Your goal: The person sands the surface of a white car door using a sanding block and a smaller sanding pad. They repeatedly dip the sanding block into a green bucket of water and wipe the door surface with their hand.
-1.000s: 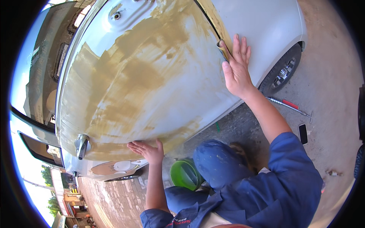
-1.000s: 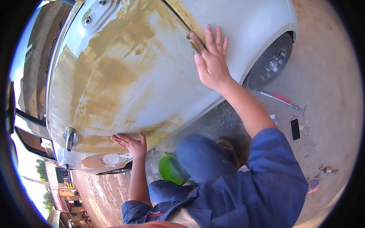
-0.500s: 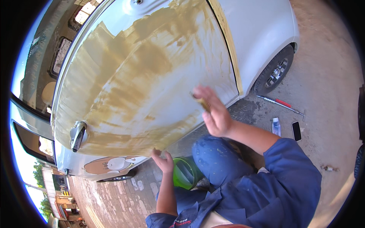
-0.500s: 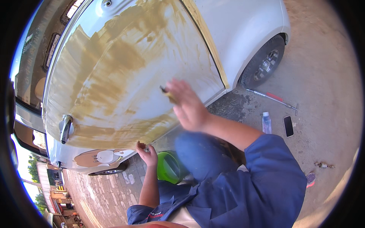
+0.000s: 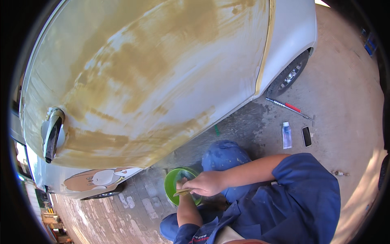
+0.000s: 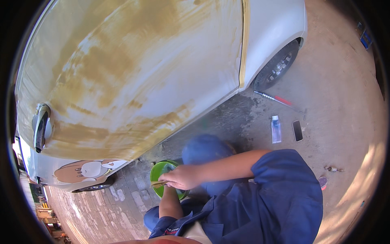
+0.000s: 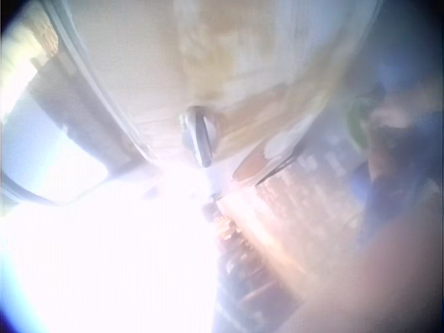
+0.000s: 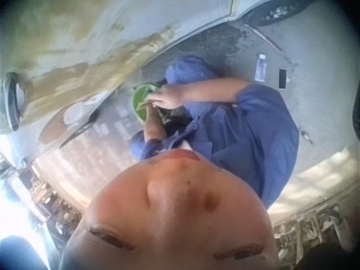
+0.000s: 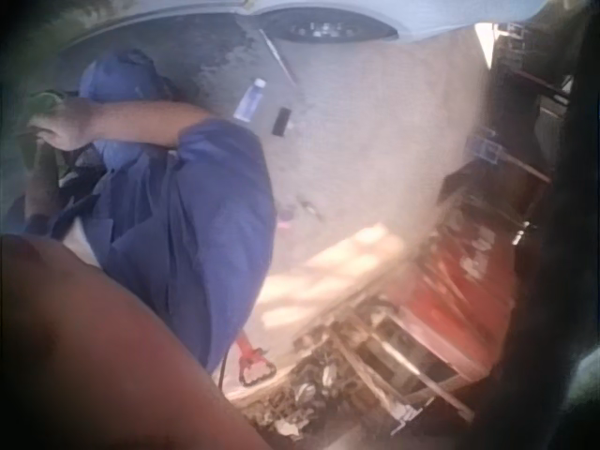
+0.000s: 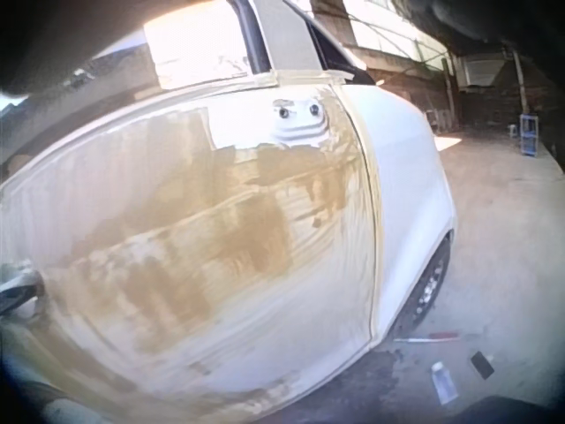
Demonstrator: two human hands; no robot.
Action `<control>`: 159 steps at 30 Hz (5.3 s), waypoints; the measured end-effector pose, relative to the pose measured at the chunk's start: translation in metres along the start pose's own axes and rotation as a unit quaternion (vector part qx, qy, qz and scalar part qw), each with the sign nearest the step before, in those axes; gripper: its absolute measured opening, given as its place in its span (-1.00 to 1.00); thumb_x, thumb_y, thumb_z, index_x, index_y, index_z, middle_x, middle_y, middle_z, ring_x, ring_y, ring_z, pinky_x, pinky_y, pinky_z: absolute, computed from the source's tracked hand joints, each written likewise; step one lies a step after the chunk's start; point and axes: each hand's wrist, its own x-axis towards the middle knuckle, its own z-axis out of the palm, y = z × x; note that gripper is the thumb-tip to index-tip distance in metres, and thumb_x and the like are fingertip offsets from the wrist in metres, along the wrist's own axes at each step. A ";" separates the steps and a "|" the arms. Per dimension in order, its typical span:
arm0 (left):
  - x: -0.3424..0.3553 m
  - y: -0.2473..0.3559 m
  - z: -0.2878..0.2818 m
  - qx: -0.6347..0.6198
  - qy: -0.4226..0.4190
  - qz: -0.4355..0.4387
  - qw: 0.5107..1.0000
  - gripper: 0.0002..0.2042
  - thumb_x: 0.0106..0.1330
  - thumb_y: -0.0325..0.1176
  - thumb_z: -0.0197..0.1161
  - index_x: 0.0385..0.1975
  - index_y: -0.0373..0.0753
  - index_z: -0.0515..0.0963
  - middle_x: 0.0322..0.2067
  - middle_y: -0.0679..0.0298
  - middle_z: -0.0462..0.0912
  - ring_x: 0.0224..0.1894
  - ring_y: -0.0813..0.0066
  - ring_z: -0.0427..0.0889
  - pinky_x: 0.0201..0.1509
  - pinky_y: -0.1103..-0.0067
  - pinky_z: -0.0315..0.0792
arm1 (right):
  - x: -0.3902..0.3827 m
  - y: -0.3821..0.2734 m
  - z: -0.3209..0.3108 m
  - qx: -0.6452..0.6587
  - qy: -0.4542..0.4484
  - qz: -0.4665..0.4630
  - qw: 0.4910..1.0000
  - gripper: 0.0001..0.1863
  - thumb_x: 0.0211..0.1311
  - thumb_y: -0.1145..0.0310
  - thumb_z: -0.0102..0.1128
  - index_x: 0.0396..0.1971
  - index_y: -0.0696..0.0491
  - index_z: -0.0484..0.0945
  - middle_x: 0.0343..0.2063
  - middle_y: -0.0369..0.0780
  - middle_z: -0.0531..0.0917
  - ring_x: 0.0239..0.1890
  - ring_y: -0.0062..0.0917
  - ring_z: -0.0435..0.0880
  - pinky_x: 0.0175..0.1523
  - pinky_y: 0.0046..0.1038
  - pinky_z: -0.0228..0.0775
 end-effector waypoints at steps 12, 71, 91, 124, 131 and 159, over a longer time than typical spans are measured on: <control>-0.059 0.084 0.073 -0.241 0.083 0.025 0.967 -0.80 0.40 -0.31 0.02 -0.38 -0.23 0.54 -0.47 0.26 0.64 -0.45 0.36 0.60 -0.33 0.48 0.56 | -0.016 -0.012 0.003 -0.003 0.094 -0.128 0.987 -0.62 0.35 0.40 0.20 0.15 0.00 0.48 -0.32 -0.04 0.71 -0.33 -0.06 0.72 -0.24 -0.09 0.54; -0.160 0.178 0.741 0.695 -0.014 0.684 -0.222 -0.28 0.54 0.18 -0.15 0.57 -0.14 0.09 0.58 0.31 0.05 0.63 0.40 -0.09 0.66 0.28 -0.29 | -0.066 -0.006 -0.015 0.050 0.075 -0.090 0.992 -0.71 0.43 0.29 0.10 0.06 0.04 0.52 -0.35 -0.02 0.70 -0.31 -0.06 0.73 -0.22 -0.09 0.52; -0.145 0.236 0.594 0.709 0.020 0.683 -0.172 -0.38 0.56 0.15 -0.15 0.53 0.03 0.22 0.53 0.51 0.18 0.59 0.55 0.05 0.63 0.33 -0.21 | -0.049 -0.008 -0.005 -0.013 0.031 0.002 0.999 -0.71 0.42 0.20 0.07 0.04 -0.05 0.56 -0.37 -0.02 0.73 -0.36 -0.04 0.74 -0.23 -0.01 0.57; -0.059 0.029 0.152 0.335 0.314 0.259 0.850 -0.76 0.33 -0.20 0.19 -0.38 -0.25 0.62 -0.49 0.10 0.69 -0.48 0.10 0.68 -0.38 0.25 0.57 | -0.032 0.000 0.003 0.003 0.098 0.020 0.995 -0.71 0.34 0.51 0.16 0.03 0.20 0.53 -0.30 -0.08 0.77 -0.36 -0.31 0.80 -0.23 -0.32 0.67; -0.034 -0.004 0.099 -0.081 0.297 0.008 0.951 -0.61 0.47 -0.16 0.01 -0.09 -0.40 0.61 -0.37 -0.02 0.74 -0.45 0.18 0.75 -0.35 0.36 0.68 | -0.024 0.000 0.013 0.046 0.065 0.082 0.993 -0.73 0.40 0.55 0.05 0.04 0.30 0.49 -0.35 -0.12 0.78 -0.39 -0.46 0.82 -0.23 -0.44 0.66; -0.125 0.177 0.145 -0.244 0.081 -0.031 0.966 -0.84 0.44 -0.35 -0.01 -0.27 -0.28 0.47 -0.36 0.20 0.61 -0.27 0.32 0.62 -0.10 0.42 0.61 | -0.037 -0.016 0.013 -0.029 0.093 0.028 0.995 -0.67 0.38 0.45 0.18 0.10 0.16 0.51 -0.28 -0.11 0.79 -0.26 -0.23 0.81 -0.15 -0.28 0.67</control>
